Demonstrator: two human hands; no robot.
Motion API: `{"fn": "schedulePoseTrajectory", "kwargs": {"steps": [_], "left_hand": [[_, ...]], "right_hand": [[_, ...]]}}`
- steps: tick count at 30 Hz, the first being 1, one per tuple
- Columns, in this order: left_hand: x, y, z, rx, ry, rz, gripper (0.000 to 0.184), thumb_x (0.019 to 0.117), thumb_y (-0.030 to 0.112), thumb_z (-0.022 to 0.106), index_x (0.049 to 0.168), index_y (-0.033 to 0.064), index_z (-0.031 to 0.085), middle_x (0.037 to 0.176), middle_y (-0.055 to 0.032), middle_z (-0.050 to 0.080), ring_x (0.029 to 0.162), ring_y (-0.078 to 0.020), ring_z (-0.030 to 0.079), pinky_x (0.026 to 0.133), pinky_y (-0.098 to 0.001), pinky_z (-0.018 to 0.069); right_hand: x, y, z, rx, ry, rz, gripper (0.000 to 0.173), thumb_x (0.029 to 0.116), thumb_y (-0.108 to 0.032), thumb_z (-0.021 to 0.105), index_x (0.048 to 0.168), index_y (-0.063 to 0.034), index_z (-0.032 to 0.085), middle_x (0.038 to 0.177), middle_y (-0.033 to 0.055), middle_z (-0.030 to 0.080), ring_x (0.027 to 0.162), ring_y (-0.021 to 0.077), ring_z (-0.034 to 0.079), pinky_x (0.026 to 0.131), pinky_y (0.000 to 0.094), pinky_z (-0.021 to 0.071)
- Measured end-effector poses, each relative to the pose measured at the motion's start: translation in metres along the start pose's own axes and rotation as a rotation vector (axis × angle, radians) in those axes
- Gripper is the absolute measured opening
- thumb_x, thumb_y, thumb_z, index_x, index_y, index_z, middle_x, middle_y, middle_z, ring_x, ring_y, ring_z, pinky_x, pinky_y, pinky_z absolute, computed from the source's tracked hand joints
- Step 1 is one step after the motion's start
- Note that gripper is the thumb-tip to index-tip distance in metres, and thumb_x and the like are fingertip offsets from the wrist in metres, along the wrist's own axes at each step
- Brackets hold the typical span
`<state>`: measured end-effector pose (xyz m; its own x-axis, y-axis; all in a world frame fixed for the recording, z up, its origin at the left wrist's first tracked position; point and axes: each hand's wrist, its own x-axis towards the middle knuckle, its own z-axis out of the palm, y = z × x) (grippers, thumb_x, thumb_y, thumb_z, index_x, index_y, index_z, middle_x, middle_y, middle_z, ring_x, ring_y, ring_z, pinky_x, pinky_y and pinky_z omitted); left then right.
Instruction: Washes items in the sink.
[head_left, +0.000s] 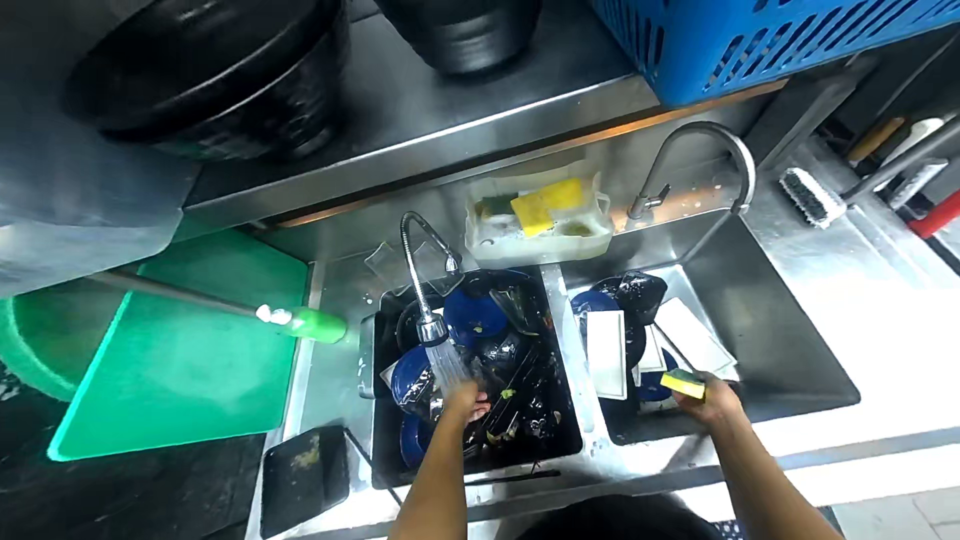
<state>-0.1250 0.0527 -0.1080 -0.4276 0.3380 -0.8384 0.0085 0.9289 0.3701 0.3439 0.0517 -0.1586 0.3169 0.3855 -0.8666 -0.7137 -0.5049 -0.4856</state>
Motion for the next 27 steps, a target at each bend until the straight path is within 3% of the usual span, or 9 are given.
{"fn": "schedulePoseTrajectory", "kwargs": {"steps": [4,7,12,14,17,19,23,25,27], "left_hand": [[-0.010,0.003,0.018,-0.422,-0.105,-0.010,0.050,0.1069,0.040,0.052,0.142,0.0044,0.047,0.115,-0.0194,0.065,0.081,-0.0228,0.068,0.066,-0.0342,0.0563],[-0.022,-0.005,0.033,-0.633,-0.046,0.059,0.042,0.1097,0.036,0.047,0.139,0.0058,0.043,0.096,-0.0157,0.069,0.062,-0.0160,0.065,0.050,-0.0274,0.0519],[-0.082,-0.018,0.004,-0.759,-0.015,0.173,0.053,0.1083,0.049,0.043,0.136,0.0045,0.043,0.093,-0.0165,0.070,0.068,-0.0216,0.069,0.054,-0.0328,0.0564],[-0.103,-0.023,-0.013,-0.698,0.024,0.214,0.056,0.1083,0.052,0.040,0.131,0.0028,0.049,0.087,-0.0155,0.070,0.069,-0.0230,0.070,0.055,-0.0352,0.0571],[-0.101,-0.039,-0.027,-0.537,0.135,0.412,0.022,0.1062,0.022,0.055,0.105,-0.0006,0.053,0.077,-0.0132,0.068,0.065,-0.0220,0.069,0.055,-0.0347,0.0578],[-0.088,-0.051,-0.033,-0.413,0.247,0.567,0.013,0.0955,0.009,0.063,0.100,0.0006,0.055,0.081,-0.0119,0.066,0.066,-0.0213,0.067,0.058,-0.0375,0.0582],[-0.078,-0.052,-0.041,-0.383,0.350,0.628,0.054,0.0864,0.005,0.063,0.139,0.0051,0.053,0.096,-0.0113,0.065,0.079,-0.0196,0.064,0.069,-0.0394,0.0556],[-0.070,-0.048,-0.040,-0.512,0.311,0.556,0.059,0.0872,0.004,0.062,0.145,0.0053,0.049,0.103,-0.0141,0.065,0.082,-0.0208,0.063,0.068,-0.0387,0.0553],[-0.062,-0.045,-0.038,-0.623,0.256,0.490,0.051,0.0890,0.004,0.060,0.140,0.0046,0.056,0.108,-0.0150,0.065,0.080,-0.0205,0.062,0.066,-0.0371,0.0533]], "right_hand": [[-0.029,-0.005,-0.004,0.061,-0.104,0.022,0.042,0.1031,-0.042,0.043,0.127,-0.0079,0.052,0.103,0.0179,0.065,0.081,0.0300,0.068,0.066,0.0479,0.0594],[-0.040,-0.014,-0.005,0.214,-0.218,-0.001,0.046,0.1008,-0.045,0.042,0.127,-0.0092,0.053,0.108,0.0176,0.066,0.091,0.0315,0.069,0.073,0.0533,0.0599],[-0.080,-0.034,0.039,0.354,-0.428,-0.012,0.058,0.1010,-0.053,0.035,0.135,-0.0080,0.047,0.116,0.0248,0.065,0.096,0.0393,0.070,0.077,0.0558,0.0611],[-0.101,-0.044,0.077,0.178,-0.514,-0.004,0.057,0.1031,-0.052,0.032,0.135,-0.0079,0.050,0.116,0.0248,0.066,0.095,0.0391,0.070,0.076,0.0549,0.0608],[-0.128,-0.061,0.153,-0.224,-0.600,-0.196,0.047,0.1084,-0.042,0.031,0.133,-0.0101,0.054,0.108,0.0169,0.070,0.090,0.0303,0.071,0.074,0.0499,0.0606],[-0.141,-0.074,0.211,-0.543,-0.610,-0.472,0.040,0.1086,-0.036,0.039,0.138,-0.0134,0.053,0.110,0.0103,0.069,0.091,0.0226,0.069,0.077,0.0454,0.0593],[-0.144,-0.105,0.327,-1.195,-0.494,-1.084,0.042,0.1067,-0.033,0.052,0.143,-0.0121,0.055,0.132,0.0200,0.063,0.117,0.0351,0.064,0.098,0.0606,0.0510],[-0.131,-0.109,0.371,-1.464,-0.440,-1.230,0.046,0.1052,-0.034,0.056,0.144,-0.0099,0.053,0.140,0.0244,0.057,0.127,0.0437,0.057,0.103,0.0681,0.0457],[-0.102,-0.106,0.399,-1.722,-0.414,-1.239,0.050,0.1014,-0.034,0.062,0.142,-0.0044,0.055,0.142,0.0300,0.054,0.131,0.0500,0.051,0.105,0.0719,0.0421]]}}
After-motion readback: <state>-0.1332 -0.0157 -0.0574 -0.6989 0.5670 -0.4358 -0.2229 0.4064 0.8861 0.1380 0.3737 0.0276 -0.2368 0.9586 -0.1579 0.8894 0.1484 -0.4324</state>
